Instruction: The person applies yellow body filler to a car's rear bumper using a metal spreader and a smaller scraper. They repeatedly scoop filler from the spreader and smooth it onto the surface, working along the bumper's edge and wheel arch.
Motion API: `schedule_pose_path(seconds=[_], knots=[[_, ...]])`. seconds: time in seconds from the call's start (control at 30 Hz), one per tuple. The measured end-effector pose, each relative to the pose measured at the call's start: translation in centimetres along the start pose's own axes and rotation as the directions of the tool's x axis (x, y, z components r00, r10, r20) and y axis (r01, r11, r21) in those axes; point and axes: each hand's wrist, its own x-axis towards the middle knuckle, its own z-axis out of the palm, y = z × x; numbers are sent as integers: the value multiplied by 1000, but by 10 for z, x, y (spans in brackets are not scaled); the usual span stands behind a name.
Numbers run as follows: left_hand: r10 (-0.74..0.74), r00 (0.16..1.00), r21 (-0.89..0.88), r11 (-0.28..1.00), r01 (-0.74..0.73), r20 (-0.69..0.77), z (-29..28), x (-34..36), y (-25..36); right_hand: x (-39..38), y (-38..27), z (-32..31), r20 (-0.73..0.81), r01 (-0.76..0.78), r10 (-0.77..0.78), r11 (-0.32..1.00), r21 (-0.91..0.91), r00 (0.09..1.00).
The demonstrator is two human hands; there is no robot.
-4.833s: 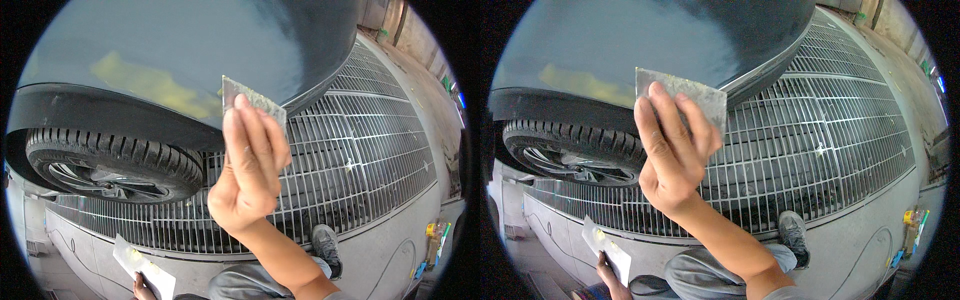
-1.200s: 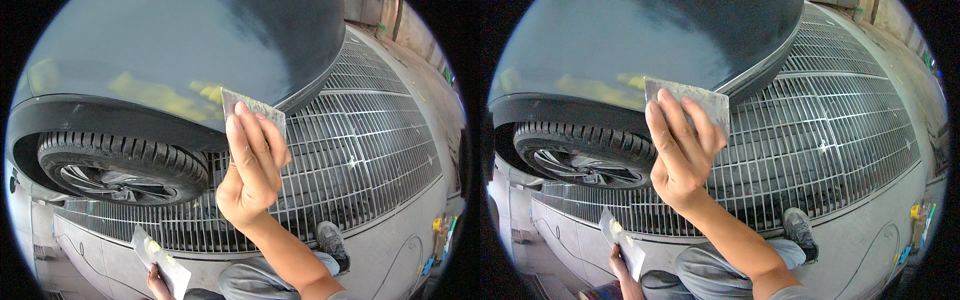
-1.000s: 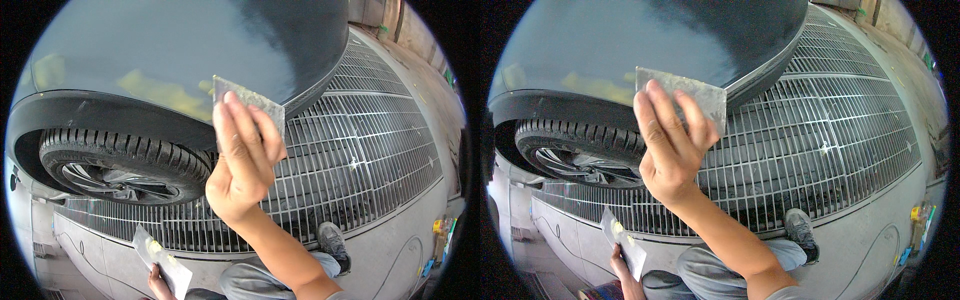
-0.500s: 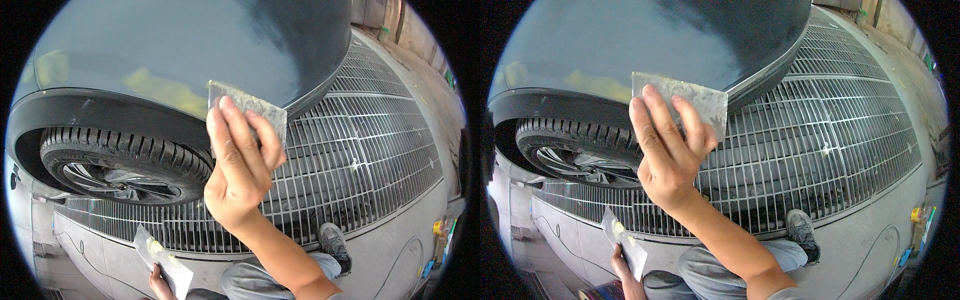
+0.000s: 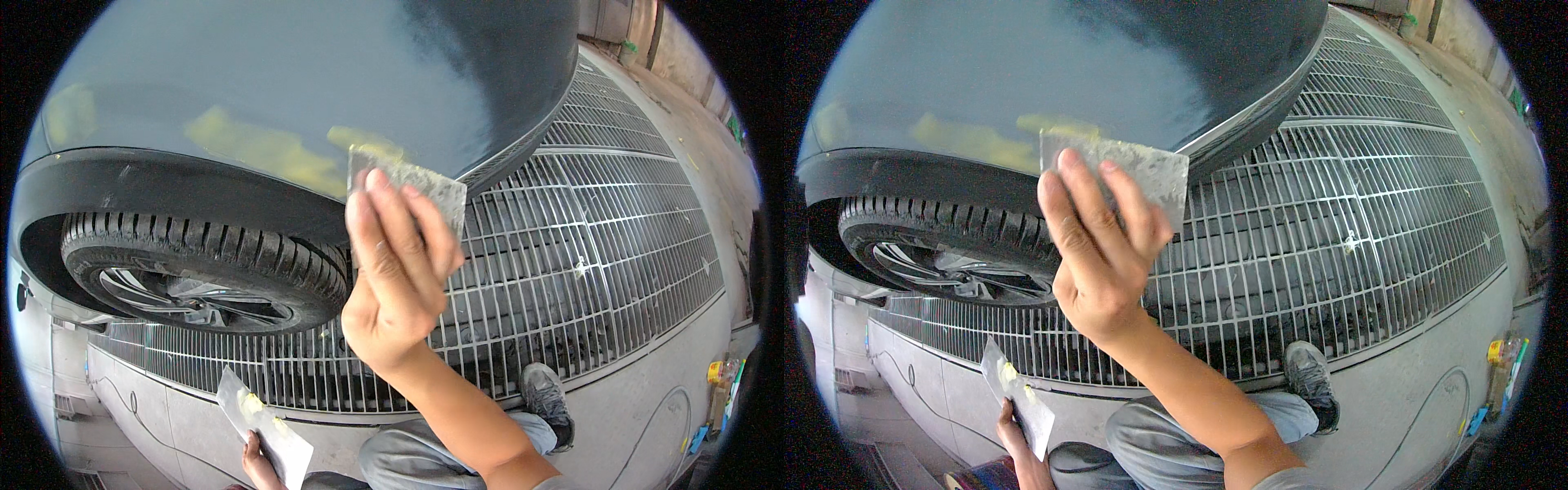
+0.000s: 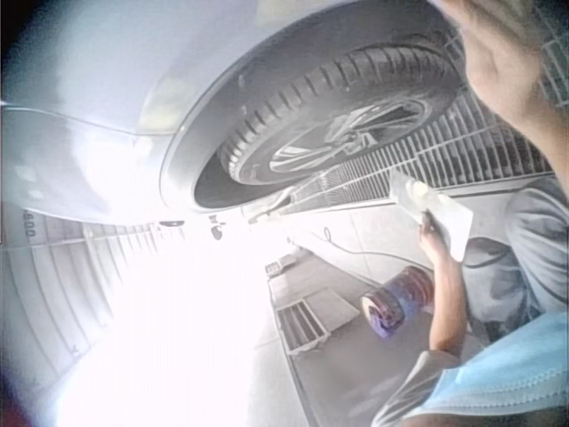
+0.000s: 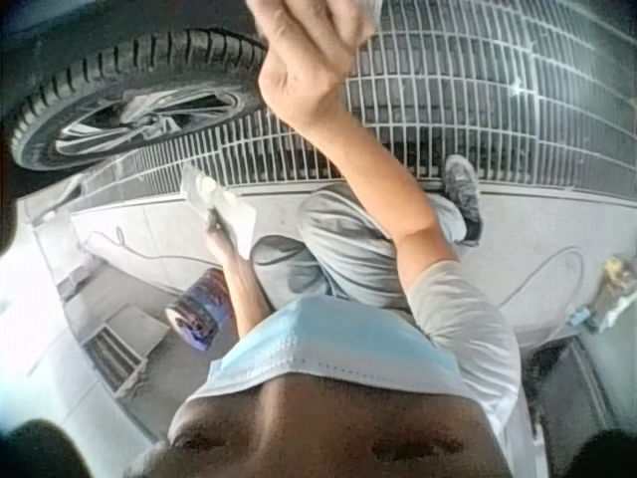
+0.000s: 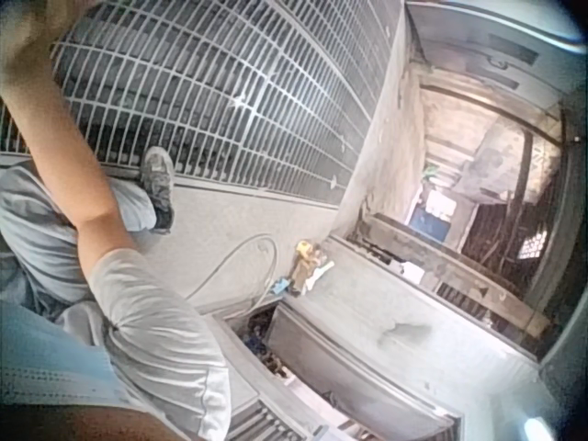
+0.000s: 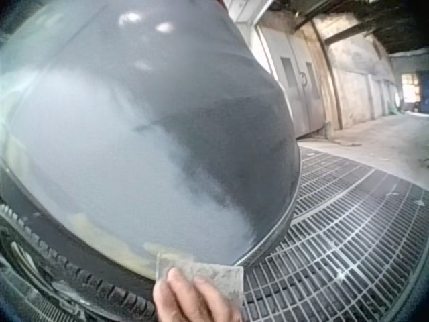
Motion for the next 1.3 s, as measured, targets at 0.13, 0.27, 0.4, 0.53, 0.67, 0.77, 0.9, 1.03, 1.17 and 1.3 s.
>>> schedule_pose_path(seconds=[0.13,0.27,0.4,0.53,0.67,0.77,0.9,1.03,1.17,1.3], knots=[[31,999,74,997,-28,-37,5,-2,-1,-5,-3,-8,52,5,-6,1000,29,999],[48,997,99,994,-43,-53,4,-2,-2,5,14,-22,5,4,-3,1000,-22,1000],[55,994,113,993,-45,-91,0,1,-2,4,23,-12,5,0,0,1000,0,1000],[60,992,161,986,-41,-114,-5,7,-3,-13,14,-8,48,14,-15,999,37,999],[65,995,164,985,-52,-70,-9,13,-4,-9,14,-24,17,3,-4,999,51,1000],[78,995,140,988,-69,-58,-11,14,-6,7,17,-29,21,38,-38,999,5,999],[78,994,146,987,-66,-80,-7,10,-4,17,12,-18,1,34,-34,999,-19,999],[63,994,80,995,-55,-89,0,1,-3,8,-1,-8,24,-18,18,1000,12,1000],[48,996,69,997,-43,-72,4,-2,-1,2,-5,-15,4,28,-28,998,57,1000],[34,996,83,996,-27,-77,5,-4,0,11,14,-24,12,3,-3,1000,-16,1000]])
